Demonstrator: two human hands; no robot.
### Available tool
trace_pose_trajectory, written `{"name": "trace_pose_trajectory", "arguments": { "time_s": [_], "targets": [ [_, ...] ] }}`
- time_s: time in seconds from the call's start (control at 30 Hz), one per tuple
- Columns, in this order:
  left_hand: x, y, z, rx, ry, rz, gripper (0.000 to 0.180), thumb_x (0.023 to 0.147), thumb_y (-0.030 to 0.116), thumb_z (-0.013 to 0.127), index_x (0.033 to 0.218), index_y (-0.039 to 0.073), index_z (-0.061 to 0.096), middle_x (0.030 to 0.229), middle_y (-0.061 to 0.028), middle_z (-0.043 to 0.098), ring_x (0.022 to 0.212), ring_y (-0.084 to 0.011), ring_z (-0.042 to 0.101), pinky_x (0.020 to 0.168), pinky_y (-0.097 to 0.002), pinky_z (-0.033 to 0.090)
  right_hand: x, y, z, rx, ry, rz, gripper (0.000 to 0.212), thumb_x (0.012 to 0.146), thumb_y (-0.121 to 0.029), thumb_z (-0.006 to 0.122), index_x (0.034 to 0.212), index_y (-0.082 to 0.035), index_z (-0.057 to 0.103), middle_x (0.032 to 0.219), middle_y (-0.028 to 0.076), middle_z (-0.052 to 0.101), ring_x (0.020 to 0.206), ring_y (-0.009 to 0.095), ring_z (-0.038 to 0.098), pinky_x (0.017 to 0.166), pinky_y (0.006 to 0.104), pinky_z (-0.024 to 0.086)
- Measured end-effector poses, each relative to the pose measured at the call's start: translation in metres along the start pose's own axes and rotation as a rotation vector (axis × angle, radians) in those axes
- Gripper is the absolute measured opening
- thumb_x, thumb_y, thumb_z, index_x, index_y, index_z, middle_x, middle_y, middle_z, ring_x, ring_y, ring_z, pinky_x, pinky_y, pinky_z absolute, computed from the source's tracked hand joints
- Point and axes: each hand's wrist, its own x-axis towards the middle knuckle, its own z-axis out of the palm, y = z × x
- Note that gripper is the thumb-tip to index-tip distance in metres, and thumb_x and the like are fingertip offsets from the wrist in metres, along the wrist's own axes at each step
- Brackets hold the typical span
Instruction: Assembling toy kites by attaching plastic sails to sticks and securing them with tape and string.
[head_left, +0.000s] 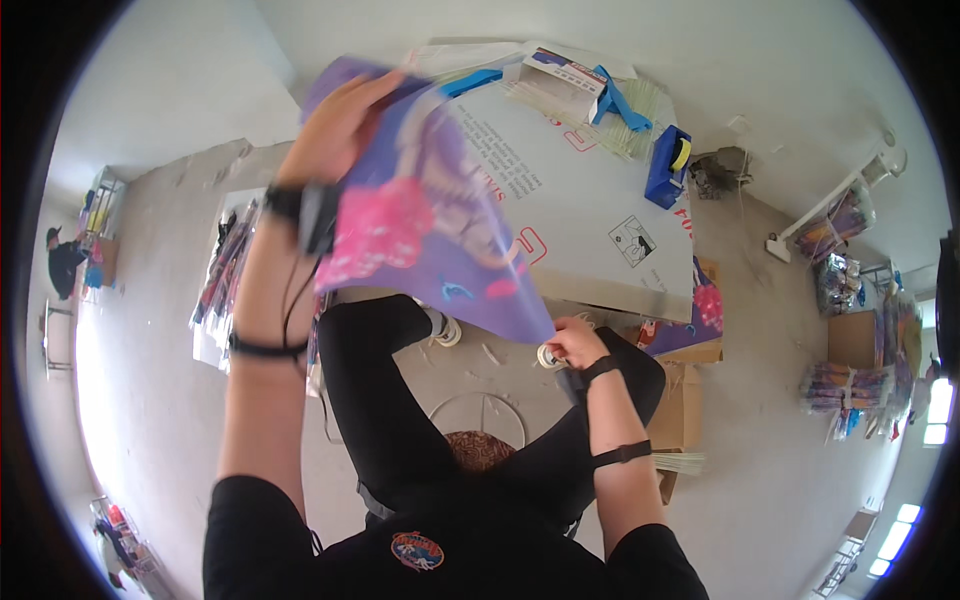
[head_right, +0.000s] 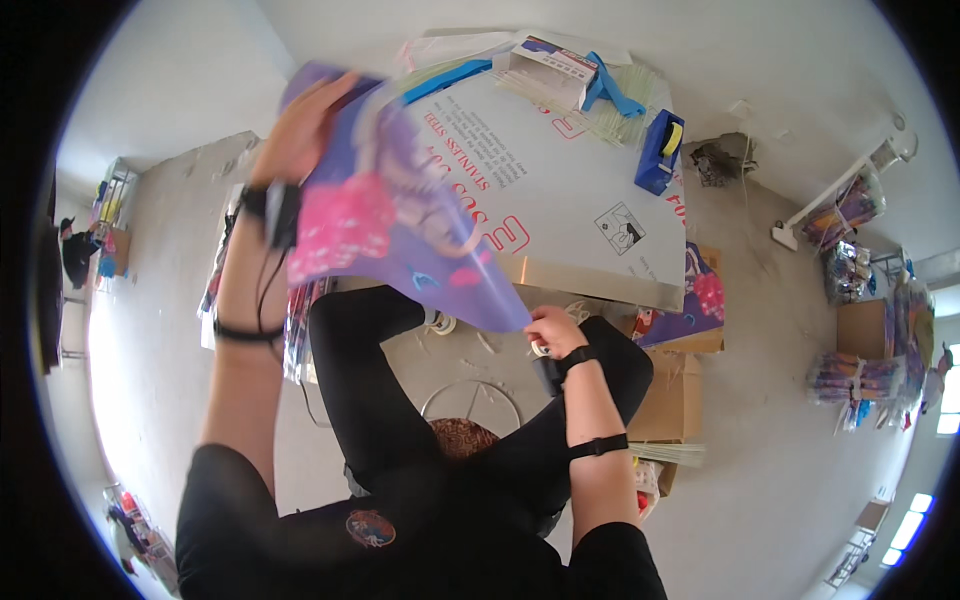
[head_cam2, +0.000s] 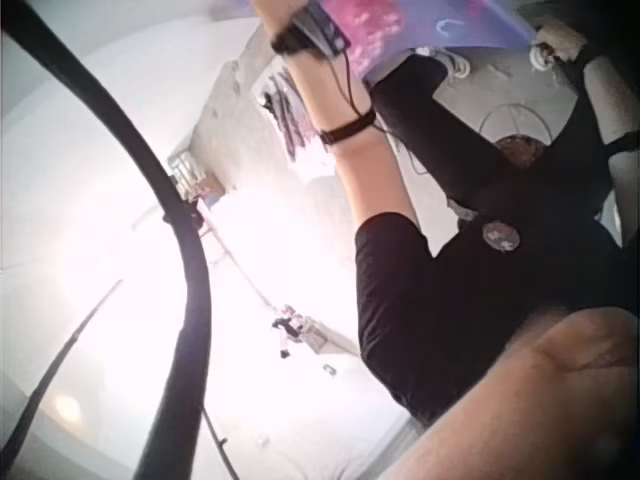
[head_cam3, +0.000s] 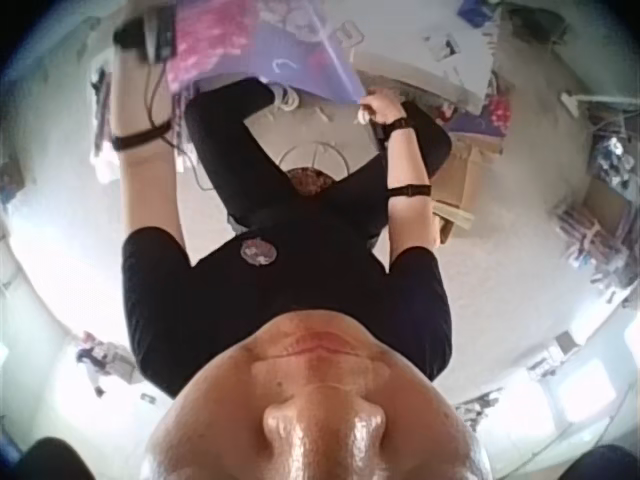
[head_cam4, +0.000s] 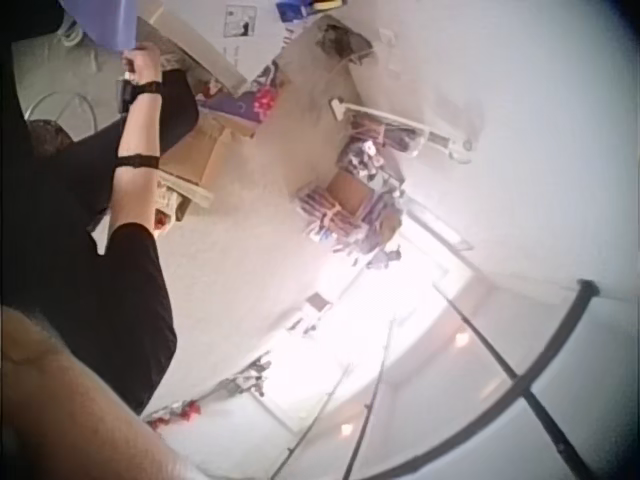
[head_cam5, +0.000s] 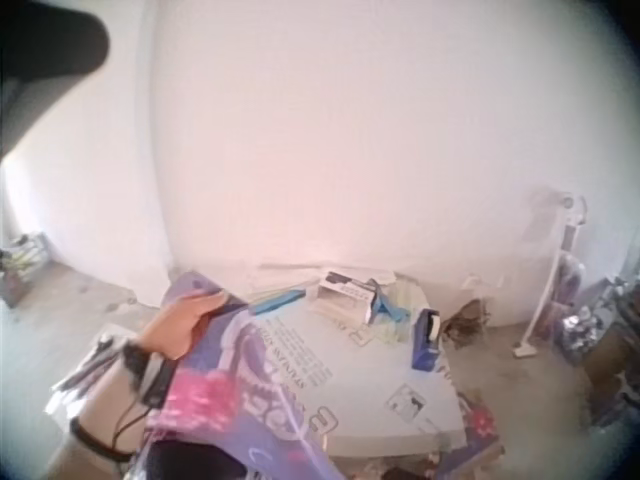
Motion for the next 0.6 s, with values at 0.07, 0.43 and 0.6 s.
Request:
{"name": "trace_pose_trajectory", "arguments": {
  "time_s": [0.07,0.43,0.6],
  "targets": [
    [0.07,-0.019,0.019,0.247,-0.072,-0.204,0.021,0.091,0.029,0.06,0.093,0.008,0.062,0.077,0.0033,0.057,0.065,-0.0058,0.051,0.056,-0.0232,0.042,0.005,0.016,0.029,0.169,-0.099,0.097,0.008,0.08,-0.004,0.066,0.082,-0.005,0.058,0.066,0.004,0.058,0.052,0.012,0.054,0.045,0.0239,0.042],
    [0.152,-0.183,0.032,1.167,-0.188,0.231,0.038,0.095,0.034,0.038,0.114,0.003,0.052,0.096,-0.0207,0.063,0.089,-0.0397,0.061,0.081,-0.0463,0.046,0.036,0.025,0.069,0.646,-0.25,0.204,0.006,0.084,-0.005,0.063,0.082,-0.006,0.058,0.071,0.004,0.057,0.06,0.014,0.055,0.051,0.0243,0.043],
    [0.046,-0.275,0.014,1.125,-0.084,0.377,0.035,0.092,0.019,0.045,0.119,-0.003,0.05,0.115,-0.0273,0.056,0.105,-0.04,0.054,0.09,-0.0441,0.044,0.043,0.022,0.063,0.653,-0.19,0.213,0.004,0.085,-0.006,0.063,0.085,-0.007,0.059,0.072,0.003,0.057,0.061,0.013,0.054,0.052,0.0241,0.044]
  ]
}}
